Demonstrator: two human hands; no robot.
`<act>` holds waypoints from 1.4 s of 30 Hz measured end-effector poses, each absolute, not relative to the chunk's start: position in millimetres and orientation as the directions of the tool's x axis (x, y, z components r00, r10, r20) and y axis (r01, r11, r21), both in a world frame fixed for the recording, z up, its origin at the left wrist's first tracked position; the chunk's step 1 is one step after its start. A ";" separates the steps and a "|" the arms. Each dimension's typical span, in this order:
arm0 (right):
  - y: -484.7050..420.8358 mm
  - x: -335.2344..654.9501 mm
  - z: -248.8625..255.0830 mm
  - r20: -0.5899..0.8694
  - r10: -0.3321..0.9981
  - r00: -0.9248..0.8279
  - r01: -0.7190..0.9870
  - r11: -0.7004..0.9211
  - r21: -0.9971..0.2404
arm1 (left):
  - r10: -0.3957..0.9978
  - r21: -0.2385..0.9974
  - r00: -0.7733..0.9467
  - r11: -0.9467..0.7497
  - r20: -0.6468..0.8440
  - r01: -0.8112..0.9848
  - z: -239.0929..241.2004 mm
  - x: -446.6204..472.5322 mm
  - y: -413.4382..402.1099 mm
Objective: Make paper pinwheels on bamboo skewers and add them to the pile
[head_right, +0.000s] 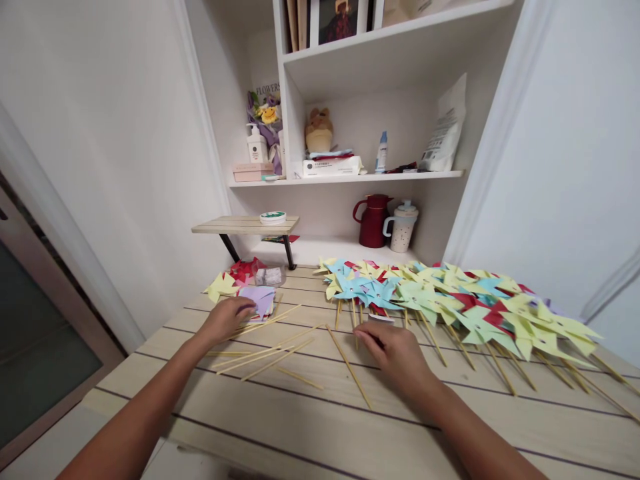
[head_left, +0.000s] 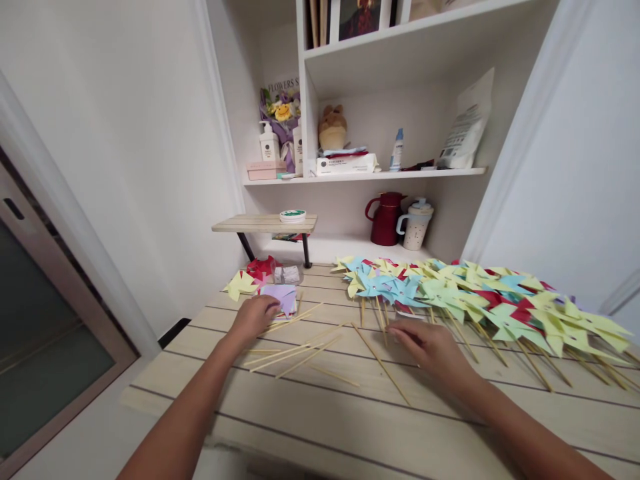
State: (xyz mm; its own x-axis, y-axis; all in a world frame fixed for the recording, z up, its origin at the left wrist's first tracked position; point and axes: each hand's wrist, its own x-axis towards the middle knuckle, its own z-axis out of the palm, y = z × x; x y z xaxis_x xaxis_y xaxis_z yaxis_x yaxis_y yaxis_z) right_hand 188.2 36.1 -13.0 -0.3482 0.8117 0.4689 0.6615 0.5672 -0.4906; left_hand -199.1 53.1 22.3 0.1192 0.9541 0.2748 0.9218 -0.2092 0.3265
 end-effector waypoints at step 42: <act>24.6 187.4 29.0 0.156 0.955 0.251 -0.511 0.268 -0.817 | 0.512 0.447 0.014 -0.764 0.859 0.465 -1.1 12.2 37.8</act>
State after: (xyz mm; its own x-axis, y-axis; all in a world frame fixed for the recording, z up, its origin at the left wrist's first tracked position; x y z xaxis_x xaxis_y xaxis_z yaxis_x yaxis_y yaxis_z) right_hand 187.4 24.6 29.0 0.2515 0.9552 0.1558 -0.5109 0.2678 -0.8169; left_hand 12.2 37.8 -1.1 0.0142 0.5118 0.8590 0.4648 -0.7640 0.4475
